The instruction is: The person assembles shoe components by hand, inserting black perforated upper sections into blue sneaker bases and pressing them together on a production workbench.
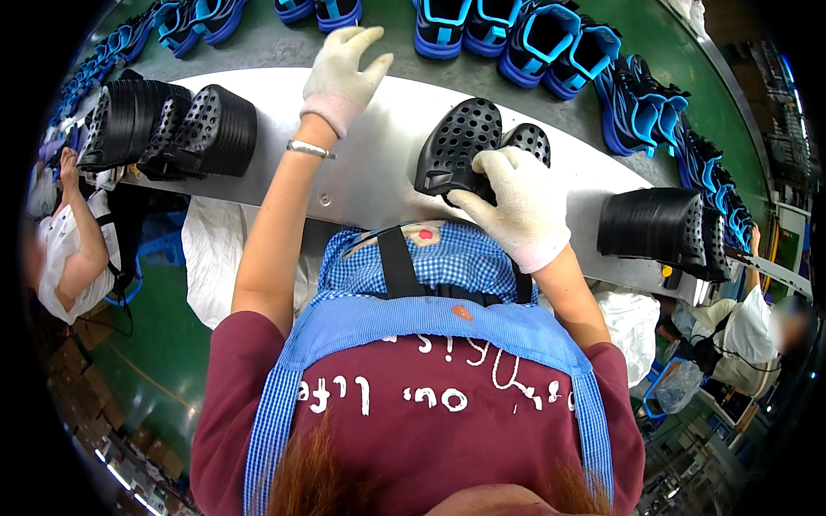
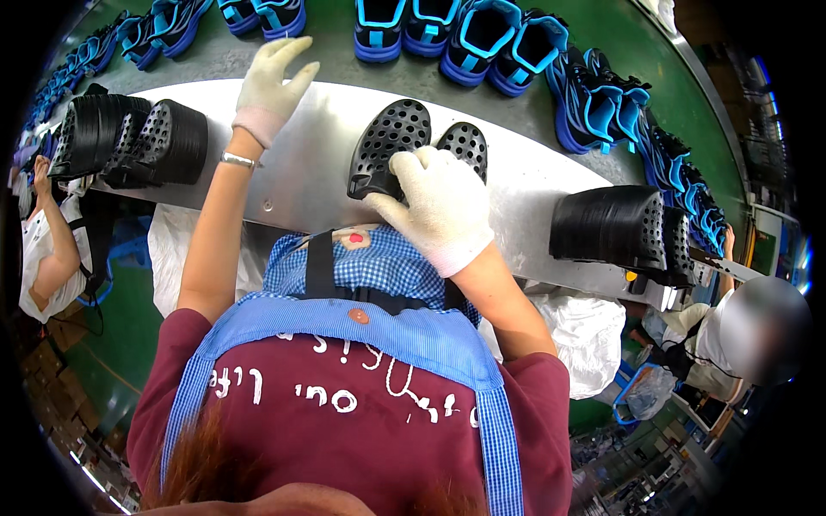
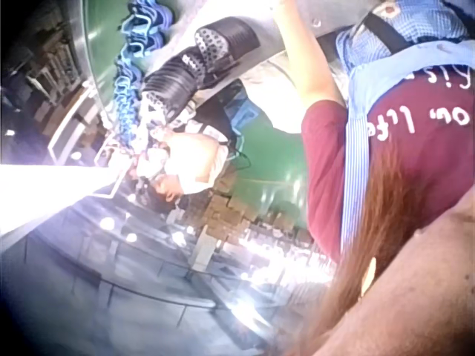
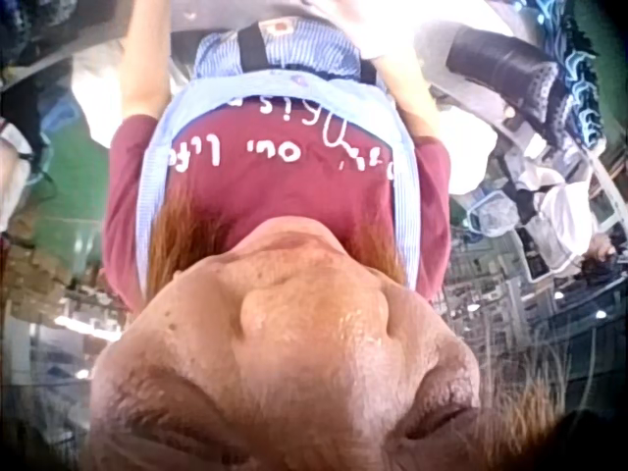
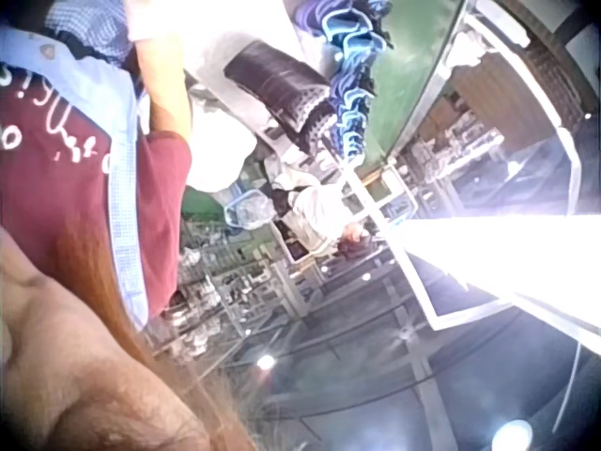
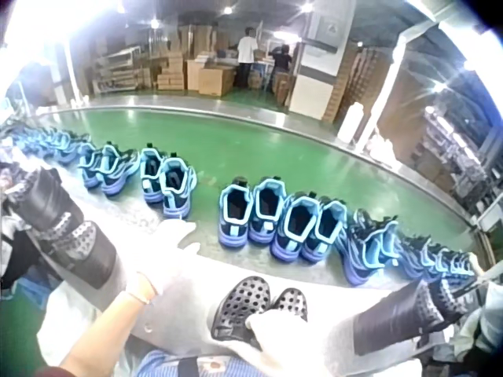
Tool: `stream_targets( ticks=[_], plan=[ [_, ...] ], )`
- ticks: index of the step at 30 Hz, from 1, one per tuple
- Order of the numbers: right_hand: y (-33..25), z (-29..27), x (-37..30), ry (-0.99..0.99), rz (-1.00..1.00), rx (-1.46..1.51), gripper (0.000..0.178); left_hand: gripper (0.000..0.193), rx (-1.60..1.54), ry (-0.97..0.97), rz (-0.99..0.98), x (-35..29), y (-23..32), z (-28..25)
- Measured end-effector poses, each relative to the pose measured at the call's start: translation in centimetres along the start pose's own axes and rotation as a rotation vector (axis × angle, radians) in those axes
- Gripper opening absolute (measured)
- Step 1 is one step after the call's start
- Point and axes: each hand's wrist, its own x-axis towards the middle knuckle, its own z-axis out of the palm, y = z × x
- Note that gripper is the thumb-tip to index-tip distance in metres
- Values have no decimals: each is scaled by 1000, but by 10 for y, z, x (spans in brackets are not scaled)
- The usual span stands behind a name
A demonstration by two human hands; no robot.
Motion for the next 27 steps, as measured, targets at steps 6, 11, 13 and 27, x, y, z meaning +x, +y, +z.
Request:
stream_targets(
  ticks=[6, 11, 13, 27],
  plan=[
    [-6, -30, -11, 75, 10, 236, 36, 44, -641, -344, -293, -13, 44, -16],
    [-14, -42, -6, 211, -128, 318, 38, 70, -1858, -694, -684, -19, 93, -28],
    [-17, -36, -3, 220, 12, 420, 39, 65, -1936, -697, -609, -15, 98, -30],
    [-26, -13, 43, 31, 275, 429, 42, 30, -1748, -121, -646, -5, 80, -13]
  ],
)
